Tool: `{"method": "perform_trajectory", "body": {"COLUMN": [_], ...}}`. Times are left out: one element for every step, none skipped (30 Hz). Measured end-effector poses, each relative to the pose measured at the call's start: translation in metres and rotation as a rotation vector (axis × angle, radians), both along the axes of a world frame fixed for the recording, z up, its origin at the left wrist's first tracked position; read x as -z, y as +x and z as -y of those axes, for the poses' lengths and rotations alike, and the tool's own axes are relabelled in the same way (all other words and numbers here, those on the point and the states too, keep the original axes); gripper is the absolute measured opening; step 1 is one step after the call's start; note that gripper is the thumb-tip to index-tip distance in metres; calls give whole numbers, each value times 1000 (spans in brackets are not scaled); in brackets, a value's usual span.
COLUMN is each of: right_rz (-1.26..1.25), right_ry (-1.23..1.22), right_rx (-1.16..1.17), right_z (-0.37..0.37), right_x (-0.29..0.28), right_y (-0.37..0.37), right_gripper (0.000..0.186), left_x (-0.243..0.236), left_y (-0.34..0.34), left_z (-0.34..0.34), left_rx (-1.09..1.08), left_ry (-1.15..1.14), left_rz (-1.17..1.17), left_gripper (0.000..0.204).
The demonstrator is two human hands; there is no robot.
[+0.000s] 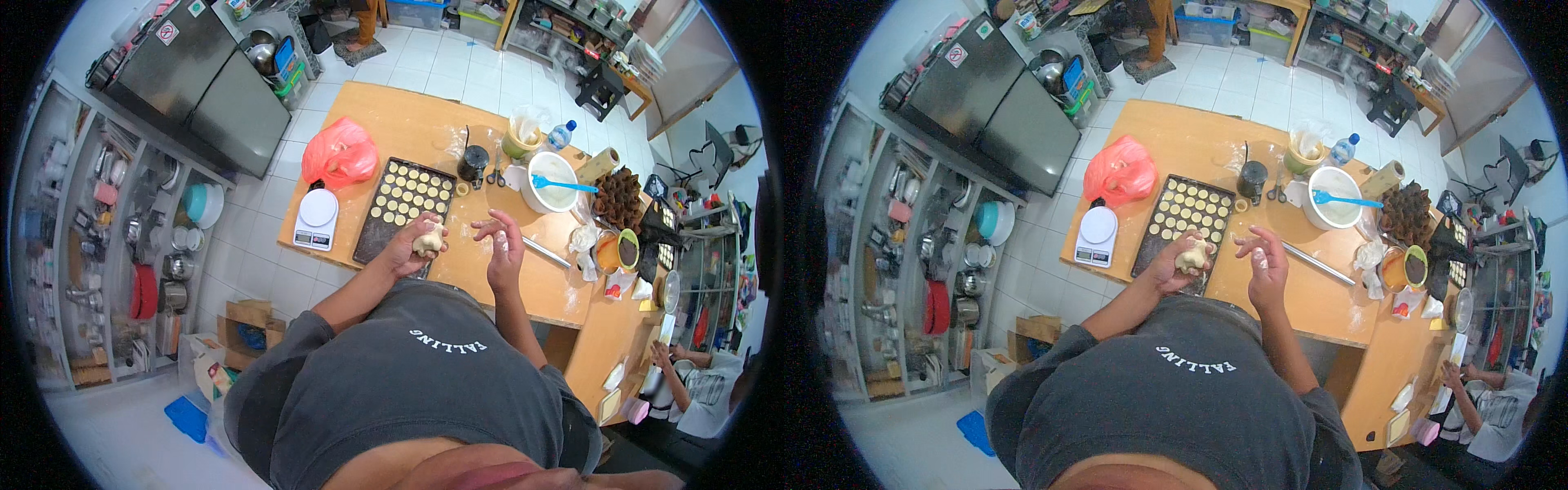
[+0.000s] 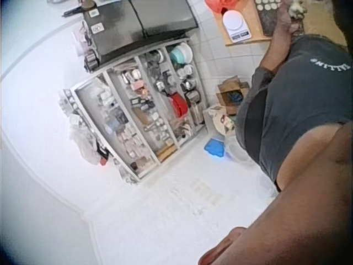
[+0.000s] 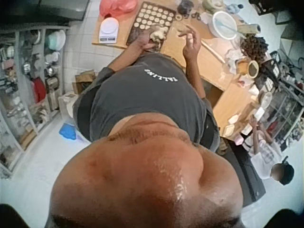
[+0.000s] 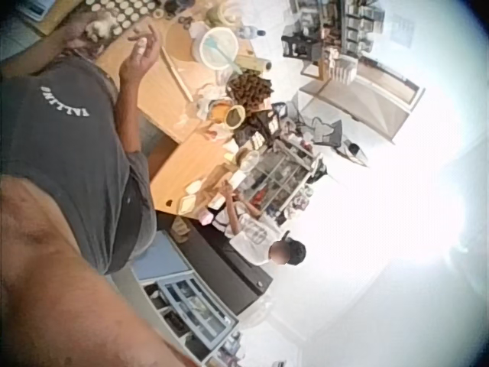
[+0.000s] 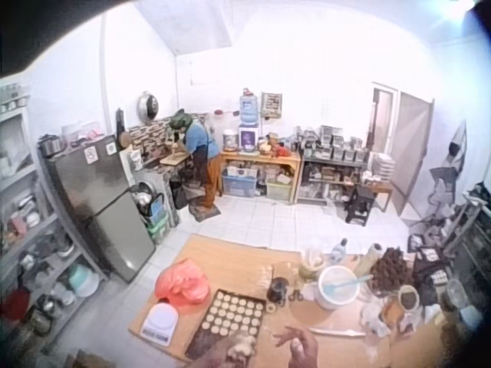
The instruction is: The person shapes pieces of dough by hand on a counter, rolling them into small balls and placing them onto a tray, then uses a rolling pin to flatten a larger piece of dough.
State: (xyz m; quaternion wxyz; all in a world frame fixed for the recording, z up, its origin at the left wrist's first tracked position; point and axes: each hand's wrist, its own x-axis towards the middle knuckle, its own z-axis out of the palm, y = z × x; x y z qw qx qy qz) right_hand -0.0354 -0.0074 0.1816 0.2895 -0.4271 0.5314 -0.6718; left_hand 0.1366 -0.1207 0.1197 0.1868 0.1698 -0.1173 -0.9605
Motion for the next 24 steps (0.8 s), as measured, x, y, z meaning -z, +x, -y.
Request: {"method": "perform_trajectory", "body": {"right_rz": [24,23,192,361,503,505,642,778,783,923,1063,1061,1202,1342,1348,1344,1321,1297,1296,1142,986,987,774,559], "right_ry": [23,19,86,154,186,185,272,360,359,429,500,496,438,378,344,343,295,253,256,269,283,287,336,384], "right_rx": [28,22,27,31,-19,-19,-60,-101,-109,-151,-193,-201,-243,-286,-304,-312,-269,-233,-238,-110,10,4,39,91], "right_z": [-4,-9,-15,-18,-20,-23,-26,-30,-32,-33,-34,-35,-39,-43,-49,-55,-63,-70,-76,-82,-87,-91,-94,-98], "right_x": [11,20,24,28,32,39,46,50,47,39,31,24,18,14,11,32,70,93,94,95,93,85,69,53], "right_y": [-9,-15,-20,-27,-35,-43,-50,-58,-61,-63,-66,-69,-72,-76,-84,-102,-129,-150,-160,-170,-177,-182,-184,-188], "right_gripper": [36,36,36,35,40,40,45,49,49,54,58,58,60,63,57,57,50,44,44,37,31,31,27,25], "left_x": [5,10,1,-2,-4,-6,-23,-36,-48,-66,-86,-101,-112,-117,-120,-120,-119,-117,-116,-110,-96,-77,-42,-19], "left_y": [-3,-7,-13,-18,-24,-29,-36,-45,-52,-60,-64,-72,-82,-90,-95,-101,-111,-119,-123,-129,-134,-139,-147,-152], "left_z": [-1,-3,-9,-13,-16,-21,-28,-34,-40,-46,-53,-62,-73,-82,-88,-94,-97,-101,-104,-106,-107,-108,-107,-109], "left_rx": [-50,-100,-174,-178,-245,-307,-356,-353,-313,-267,-210,-216,-127,-34,-8,-15,-132,-252,-301,-305,-297,-284,-333,-332], "left_ry": [-117,-233,-274,-280,-487,-691,-809,-808,-991,-1177,-1404,-1409,-1529,-1645,-1889,-1893,-1872,-1843,-1805,-1804,-1494,-1184,-1029,-1026], "left_rz": [55,111,169,166,258,354,419,422,506,583,524,527,479,429,503,507,483,466,515,518,564,594,531,532], "left_gripper": [19,16,14,14,15,17,19,19,21,25,50,50,65,80,92,92,90,89,84,84,81,77,69,69]}}
